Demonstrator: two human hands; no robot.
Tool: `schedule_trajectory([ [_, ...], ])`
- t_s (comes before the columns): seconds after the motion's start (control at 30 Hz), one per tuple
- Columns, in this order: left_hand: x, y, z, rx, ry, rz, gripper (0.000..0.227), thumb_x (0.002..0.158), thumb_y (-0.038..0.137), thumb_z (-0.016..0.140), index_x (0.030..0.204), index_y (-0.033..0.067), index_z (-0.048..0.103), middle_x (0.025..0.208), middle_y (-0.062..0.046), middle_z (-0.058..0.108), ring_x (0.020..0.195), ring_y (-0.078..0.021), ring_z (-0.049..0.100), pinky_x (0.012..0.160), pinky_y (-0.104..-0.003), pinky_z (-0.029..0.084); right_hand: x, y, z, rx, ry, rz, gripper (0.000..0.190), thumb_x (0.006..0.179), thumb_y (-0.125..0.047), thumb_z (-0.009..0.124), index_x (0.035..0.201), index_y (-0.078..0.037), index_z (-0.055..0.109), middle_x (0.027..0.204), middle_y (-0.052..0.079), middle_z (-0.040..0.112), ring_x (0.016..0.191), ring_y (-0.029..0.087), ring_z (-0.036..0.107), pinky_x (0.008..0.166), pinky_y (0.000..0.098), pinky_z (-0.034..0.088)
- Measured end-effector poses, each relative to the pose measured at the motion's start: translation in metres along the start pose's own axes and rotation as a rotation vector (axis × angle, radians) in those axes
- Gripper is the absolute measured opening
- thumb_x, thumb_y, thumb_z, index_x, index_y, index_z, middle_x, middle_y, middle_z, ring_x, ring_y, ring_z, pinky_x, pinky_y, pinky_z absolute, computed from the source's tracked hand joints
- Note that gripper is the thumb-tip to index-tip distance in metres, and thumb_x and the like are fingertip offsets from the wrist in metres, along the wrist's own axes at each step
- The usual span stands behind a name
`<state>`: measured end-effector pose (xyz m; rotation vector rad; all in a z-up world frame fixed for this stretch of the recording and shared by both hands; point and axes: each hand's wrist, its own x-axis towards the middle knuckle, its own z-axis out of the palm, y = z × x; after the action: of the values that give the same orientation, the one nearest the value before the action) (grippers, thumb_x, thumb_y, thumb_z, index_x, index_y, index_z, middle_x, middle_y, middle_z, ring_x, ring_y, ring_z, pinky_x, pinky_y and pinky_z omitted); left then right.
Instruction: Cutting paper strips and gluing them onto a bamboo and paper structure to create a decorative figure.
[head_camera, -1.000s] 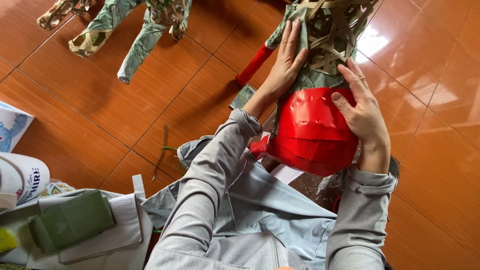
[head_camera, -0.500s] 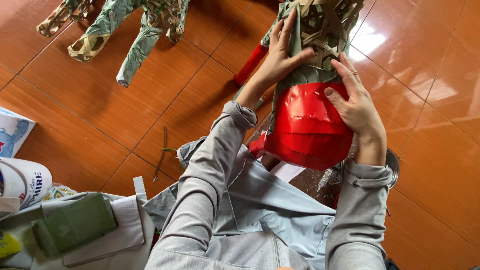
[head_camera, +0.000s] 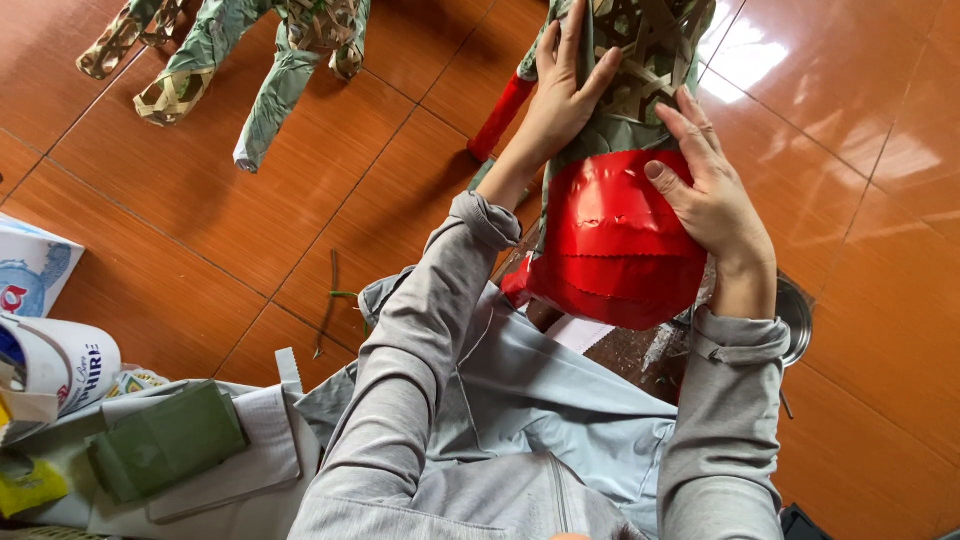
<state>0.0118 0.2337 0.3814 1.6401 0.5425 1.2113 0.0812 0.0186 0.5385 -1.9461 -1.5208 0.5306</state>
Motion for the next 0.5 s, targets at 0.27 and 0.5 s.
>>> schedule_trajectory([
  [0.27,-0.005,-0.013,0.001,0.015,0.208,0.004,0.084,0.104,0.053,0.064,0.167,0.0201,0.018,0.164,-0.023,0.026,0.157,-0.0400,0.027,0.129,-0.048,0.029,-0.001,0.004,-0.001,0.013,-0.003,-0.050,0.069,0.102,-0.046,0.060,0.161,-0.017,0.040,0.176,0.010,0.021,0.164,0.029,0.015,0.132,0.0450,0.019],
  [0.5,-0.054,0.040,-0.046,-0.858,0.066,-0.522,0.076,0.100,0.051,0.044,0.163,0.0250,0.010,0.167,-0.009,0.019,0.141,-0.0315,0.040,0.110,-0.047,0.037,-0.005,0.021,-0.002,0.005,0.012,-0.086,0.074,0.106,-0.045,0.063,0.166,-0.012,0.035,0.175,0.016,0.025,0.163,0.033,0.022,0.131,0.0445,0.021],
])
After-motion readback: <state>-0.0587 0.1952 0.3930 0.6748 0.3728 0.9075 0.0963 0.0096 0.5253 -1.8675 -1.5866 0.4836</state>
